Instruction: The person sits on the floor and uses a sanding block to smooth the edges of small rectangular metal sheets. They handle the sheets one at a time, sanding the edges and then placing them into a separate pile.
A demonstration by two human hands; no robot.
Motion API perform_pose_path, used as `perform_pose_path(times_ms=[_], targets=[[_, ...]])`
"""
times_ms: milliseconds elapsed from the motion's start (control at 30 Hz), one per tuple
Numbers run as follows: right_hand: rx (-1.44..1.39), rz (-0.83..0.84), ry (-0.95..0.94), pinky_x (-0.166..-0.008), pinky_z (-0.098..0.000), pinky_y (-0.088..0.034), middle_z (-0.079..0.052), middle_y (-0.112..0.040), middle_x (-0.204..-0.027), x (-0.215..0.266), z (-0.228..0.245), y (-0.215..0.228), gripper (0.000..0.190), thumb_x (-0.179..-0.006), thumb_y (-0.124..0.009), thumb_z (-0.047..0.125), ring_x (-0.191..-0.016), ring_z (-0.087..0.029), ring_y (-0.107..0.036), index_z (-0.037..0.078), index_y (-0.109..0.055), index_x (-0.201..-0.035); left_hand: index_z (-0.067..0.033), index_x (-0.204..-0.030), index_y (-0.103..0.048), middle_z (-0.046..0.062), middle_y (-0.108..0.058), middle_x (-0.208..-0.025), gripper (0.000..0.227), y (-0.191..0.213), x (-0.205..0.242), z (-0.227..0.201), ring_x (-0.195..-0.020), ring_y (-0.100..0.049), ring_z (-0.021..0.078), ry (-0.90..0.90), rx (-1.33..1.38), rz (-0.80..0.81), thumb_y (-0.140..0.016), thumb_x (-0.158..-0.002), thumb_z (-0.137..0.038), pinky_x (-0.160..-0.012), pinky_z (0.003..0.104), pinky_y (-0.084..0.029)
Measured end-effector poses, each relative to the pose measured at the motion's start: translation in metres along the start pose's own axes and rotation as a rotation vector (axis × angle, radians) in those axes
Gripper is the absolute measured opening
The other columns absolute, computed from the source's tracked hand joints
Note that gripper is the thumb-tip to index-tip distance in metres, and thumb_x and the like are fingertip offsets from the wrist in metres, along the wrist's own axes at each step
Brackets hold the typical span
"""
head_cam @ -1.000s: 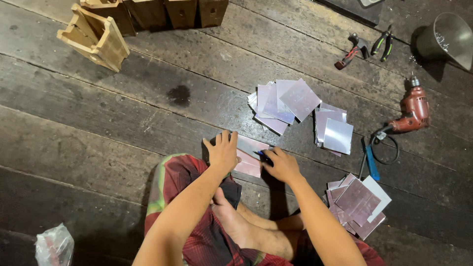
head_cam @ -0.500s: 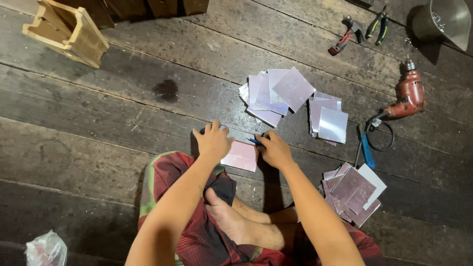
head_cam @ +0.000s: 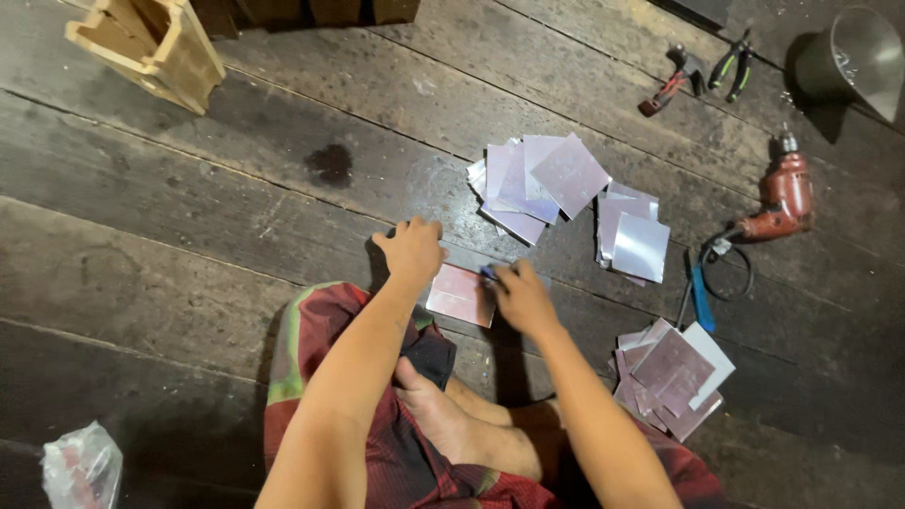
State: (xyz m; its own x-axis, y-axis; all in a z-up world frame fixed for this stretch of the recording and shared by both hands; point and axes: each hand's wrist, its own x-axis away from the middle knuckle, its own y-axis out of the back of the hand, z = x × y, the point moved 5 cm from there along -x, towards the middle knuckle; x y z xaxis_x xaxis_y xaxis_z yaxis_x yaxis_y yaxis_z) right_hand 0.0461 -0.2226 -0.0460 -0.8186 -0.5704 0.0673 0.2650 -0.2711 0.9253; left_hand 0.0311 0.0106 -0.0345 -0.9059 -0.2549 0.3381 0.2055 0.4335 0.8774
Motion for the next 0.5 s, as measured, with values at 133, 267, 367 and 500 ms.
perform_pose_path(times_ms=[133, 267, 367, 500], targets=[[0.005, 0.252, -0.052, -0.08, -0.0487, -0.06, -0.021, -0.064, -0.106, 0.006, 0.053, 0.001, 0.036, -0.095, -0.057, 0.012, -0.098, -0.044, -0.071, 0.012, -0.069, -0.128, -0.0248, -0.11, -0.074, 0.007, -0.066, -0.114, 0.02, 0.005, -0.002, -0.001, -0.114, -0.062, 0.0299, 0.017, 0.014, 0.039, -0.072, -0.091, -0.027, -0.087, 0.064, -0.038], [0.067, 0.318, -0.056, -0.079, -0.0507, -0.061, -0.018, -0.067, -0.11, -0.012, 0.069, -0.009, 0.045, -0.094, -0.05, 0.009, -0.096, -0.043, -0.073, 0.021, -0.058, -0.137, -0.0245, -0.114, -0.073, 0.007, -0.067, -0.117, 0.024, 0.008, -0.002, -0.001, -0.116, -0.061, 0.0305, 0.036, 0.023, 0.063, -0.073, -0.091, -0.029, -0.088, 0.065, -0.038], [0.097, 0.369, -0.091, -0.077, -0.0508, -0.062, -0.018, -0.069, -0.11, -0.019, 0.077, -0.007, 0.044, -0.097, -0.044, 0.01, -0.094, -0.043, -0.074, 0.025, -0.056, -0.136, -0.025, -0.114, -0.073, 0.006, -0.066, -0.118, 0.024, 0.006, -0.002, -0.002, -0.117, -0.061, 0.0301, 0.049, 0.026, 0.064, -0.071, -0.091, -0.027, -0.089, 0.065, -0.038], [0.114, 0.43, -0.138, -0.082, -0.0545, -0.061, -0.022, -0.07, -0.108, -0.024, 0.089, 0.003, 0.041, -0.1, -0.038, 0.009, -0.096, -0.046, -0.073, 0.018, -0.058, -0.134, -0.0242, -0.111, -0.074, 0.006, -0.067, -0.116, 0.022, 0.018, 0.004, -0.004, -0.116, -0.061, 0.0301, 0.058, 0.032, 0.067, -0.069, -0.09, -0.02, -0.088, 0.065, -0.037]])
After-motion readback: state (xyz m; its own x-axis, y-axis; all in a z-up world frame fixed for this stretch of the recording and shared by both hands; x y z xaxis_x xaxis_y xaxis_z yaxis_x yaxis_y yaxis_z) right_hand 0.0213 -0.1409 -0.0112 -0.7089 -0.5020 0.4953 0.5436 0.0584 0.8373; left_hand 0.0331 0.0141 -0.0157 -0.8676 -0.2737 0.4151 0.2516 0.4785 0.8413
